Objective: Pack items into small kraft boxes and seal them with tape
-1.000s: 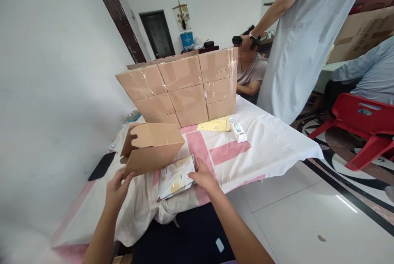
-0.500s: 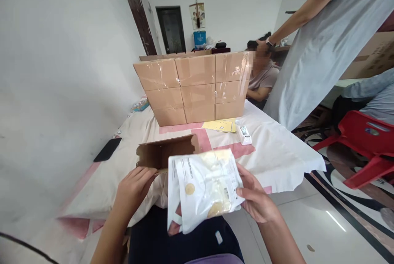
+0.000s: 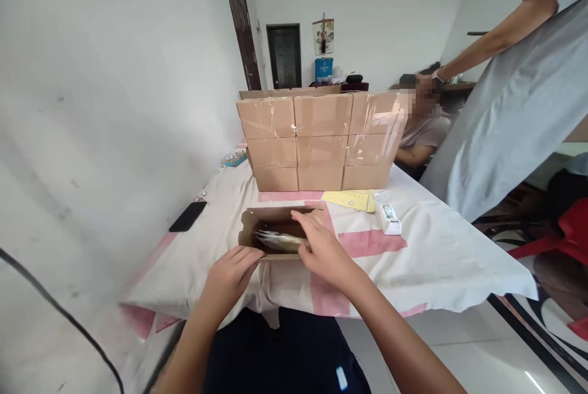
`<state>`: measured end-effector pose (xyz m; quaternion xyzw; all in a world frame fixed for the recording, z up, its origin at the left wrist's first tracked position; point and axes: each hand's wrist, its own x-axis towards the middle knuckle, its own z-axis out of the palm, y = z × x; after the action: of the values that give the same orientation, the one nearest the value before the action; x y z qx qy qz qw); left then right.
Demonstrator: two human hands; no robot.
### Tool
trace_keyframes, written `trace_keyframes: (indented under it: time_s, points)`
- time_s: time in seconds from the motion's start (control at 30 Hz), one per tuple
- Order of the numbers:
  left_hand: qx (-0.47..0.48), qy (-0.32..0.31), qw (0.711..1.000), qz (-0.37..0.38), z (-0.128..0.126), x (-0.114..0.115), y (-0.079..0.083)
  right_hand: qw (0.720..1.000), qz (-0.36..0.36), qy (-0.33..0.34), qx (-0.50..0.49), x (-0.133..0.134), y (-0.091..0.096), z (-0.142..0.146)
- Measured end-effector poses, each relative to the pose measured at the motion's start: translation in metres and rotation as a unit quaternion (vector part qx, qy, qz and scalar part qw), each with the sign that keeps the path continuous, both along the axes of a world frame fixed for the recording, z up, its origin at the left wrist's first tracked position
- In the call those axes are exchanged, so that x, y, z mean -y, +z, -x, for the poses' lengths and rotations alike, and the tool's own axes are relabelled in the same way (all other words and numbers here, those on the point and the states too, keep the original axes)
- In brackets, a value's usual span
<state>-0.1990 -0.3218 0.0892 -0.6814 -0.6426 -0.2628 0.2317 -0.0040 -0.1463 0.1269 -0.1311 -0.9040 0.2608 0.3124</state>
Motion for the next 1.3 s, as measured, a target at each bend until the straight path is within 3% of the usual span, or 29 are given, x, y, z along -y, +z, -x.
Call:
trace_keyframes:
  time_s: [0.13,0.23,0.37,0.53,0.7,0.87,1.0,1.07,1.13,1.2,1.3]
  points:
    - [0.029,0.019,0.998,-0.047,0.001,-0.005,-0.008,0.995,-0.026,-0.067,-0.073,-0.007,-0.012,-0.009]
    - [0.12,0.004,0.988,-0.1,0.004,-0.011,-0.018,0.989,0.027,-0.101,-0.108,-0.016,-0.023,-0.017]
    - [0.285,-0.052,0.955,-0.061,0.02,-0.02,-0.029,0.989,0.143,-0.018,-0.027,-0.027,-0.035,-0.023]
    - [0.418,-0.01,0.908,0.018,0.033,-0.039,-0.032,0.977,0.211,-0.023,-0.035,-0.038,-0.035,-0.014]
    - [0.418,0.013,0.908,0.007,0.035,-0.068,-0.034,0.973,0.201,-0.091,-0.072,-0.065,-0.029,0.011]
    - [0.375,0.025,0.926,0.04,0.047,-0.09,-0.023,0.99,0.047,-0.106,-0.075,-0.086,-0.029,0.027]
    - [0.307,0.012,0.943,0.128,0.04,-0.094,-0.005,0.994,0.024,-0.076,-0.071,-0.086,-0.039,0.011]
    - [0.219,0.039,0.963,0.152,0.03,-0.093,0.003,0.991,0.036,-0.102,-0.084,-0.097,-0.048,-0.012]
    - [0.112,0.076,0.977,0.164,0.021,-0.092,0.007,0.966,0.082,-0.229,-0.085,-0.121,-0.057,-0.045]
    - [0.046,0.099,0.981,0.163,0.015,-0.091,0.006,0.886,0.18,-0.425,-0.046,-0.154,-0.064,-0.083]
    - [0.015,0.108,0.982,0.153,0.012,-0.092,0.0,0.827,0.269,-0.494,0.03,-0.2,-0.068,-0.13]
